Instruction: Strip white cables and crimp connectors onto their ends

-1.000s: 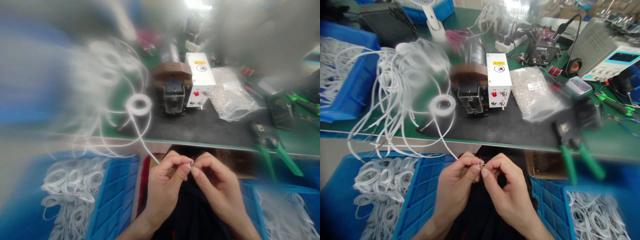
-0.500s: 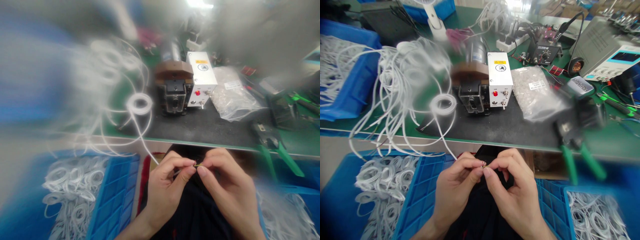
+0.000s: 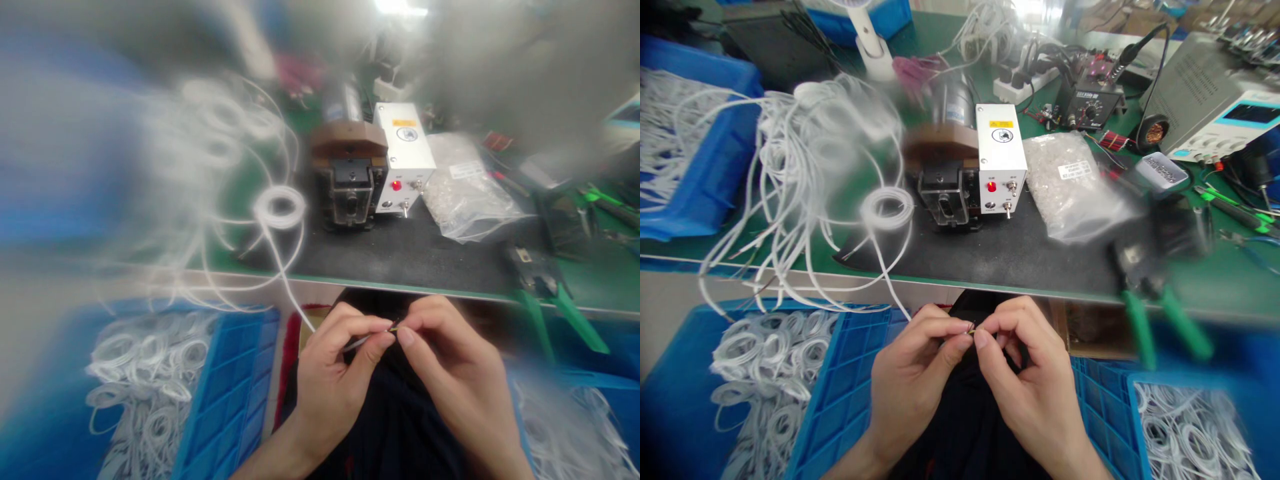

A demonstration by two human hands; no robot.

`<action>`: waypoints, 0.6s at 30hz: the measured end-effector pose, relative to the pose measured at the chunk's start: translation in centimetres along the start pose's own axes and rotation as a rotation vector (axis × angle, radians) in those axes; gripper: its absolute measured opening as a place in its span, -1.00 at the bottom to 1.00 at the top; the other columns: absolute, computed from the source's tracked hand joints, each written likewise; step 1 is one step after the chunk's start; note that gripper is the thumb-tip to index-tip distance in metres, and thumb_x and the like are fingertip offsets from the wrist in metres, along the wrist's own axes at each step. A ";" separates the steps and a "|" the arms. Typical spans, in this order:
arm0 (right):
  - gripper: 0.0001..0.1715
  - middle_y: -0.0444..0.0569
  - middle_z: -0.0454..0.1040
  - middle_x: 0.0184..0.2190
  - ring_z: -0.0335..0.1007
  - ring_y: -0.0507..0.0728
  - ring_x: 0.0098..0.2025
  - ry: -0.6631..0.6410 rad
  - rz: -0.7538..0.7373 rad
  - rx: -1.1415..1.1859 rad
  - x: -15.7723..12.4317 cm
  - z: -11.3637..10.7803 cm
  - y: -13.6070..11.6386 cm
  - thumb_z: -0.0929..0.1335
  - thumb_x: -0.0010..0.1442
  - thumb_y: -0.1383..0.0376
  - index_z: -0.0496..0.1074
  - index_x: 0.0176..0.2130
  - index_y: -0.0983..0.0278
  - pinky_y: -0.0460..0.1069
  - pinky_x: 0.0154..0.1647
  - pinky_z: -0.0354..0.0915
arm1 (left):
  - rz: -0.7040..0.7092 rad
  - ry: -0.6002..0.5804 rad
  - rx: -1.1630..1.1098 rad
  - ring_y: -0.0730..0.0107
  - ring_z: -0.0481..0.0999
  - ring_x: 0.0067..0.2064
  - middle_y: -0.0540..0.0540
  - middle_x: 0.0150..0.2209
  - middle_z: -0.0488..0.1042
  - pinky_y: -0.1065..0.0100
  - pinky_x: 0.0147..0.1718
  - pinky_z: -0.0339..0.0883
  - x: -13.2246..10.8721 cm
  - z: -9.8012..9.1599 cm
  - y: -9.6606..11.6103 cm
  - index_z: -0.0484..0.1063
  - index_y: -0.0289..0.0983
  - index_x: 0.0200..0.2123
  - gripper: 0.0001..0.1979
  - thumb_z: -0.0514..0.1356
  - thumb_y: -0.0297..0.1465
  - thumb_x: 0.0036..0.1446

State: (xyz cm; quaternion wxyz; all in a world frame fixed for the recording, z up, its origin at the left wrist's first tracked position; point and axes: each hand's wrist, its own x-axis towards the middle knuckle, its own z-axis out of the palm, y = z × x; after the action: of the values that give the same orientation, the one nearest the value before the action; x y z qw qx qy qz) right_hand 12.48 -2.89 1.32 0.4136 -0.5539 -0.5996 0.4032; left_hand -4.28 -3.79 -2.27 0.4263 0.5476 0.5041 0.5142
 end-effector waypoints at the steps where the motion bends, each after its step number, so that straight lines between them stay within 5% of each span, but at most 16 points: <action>1: -0.89 -0.12 0.48 -0.24 0.47 0.09 -0.22 0.007 -0.009 0.002 0.0 0.0 0.1 0.44 0.44 0.34 0.54 -0.18 0.13 -0.02 -0.35 0.28 | 0.002 -0.001 0.000 0.48 0.58 -0.23 0.04 -0.25 0.58 0.46 -0.25 0.42 0.0 0.0 0.0 0.68 -0.15 -0.11 -0.88 0.39 -0.50 0.37; 12: -0.69 -0.10 0.42 -0.13 0.44 0.03 -0.17 0.085 -0.320 -0.223 -0.8 0.0 0.8 0.47 0.36 0.54 0.60 -0.05 0.15 -0.05 -0.21 0.38 | -0.041 -0.003 -0.006 0.48 0.58 -0.20 0.04 -0.22 0.57 0.46 -0.22 0.42 0.0 0.0 -0.1 0.68 -0.11 -0.08 -0.87 0.37 -0.47 0.40; 18: -0.79 -0.11 0.45 -0.18 0.46 0.04 -0.20 0.108 -0.236 -0.185 -0.9 0.0 0.7 0.48 0.39 0.46 0.60 -0.09 0.14 -0.05 -0.30 0.35 | -0.127 -0.021 -0.072 0.44 0.57 -0.24 0.02 -0.23 0.52 0.39 -0.23 0.42 -0.3 0.1 -0.5 0.67 -0.10 -0.08 -0.91 0.36 -0.42 0.43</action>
State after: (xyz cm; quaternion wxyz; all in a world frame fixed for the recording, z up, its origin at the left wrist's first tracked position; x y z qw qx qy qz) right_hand 12.71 -3.72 0.62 0.4369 -0.5364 -0.6719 0.2645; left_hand -4.26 -4.02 -2.77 0.4827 0.5043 0.5143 0.4981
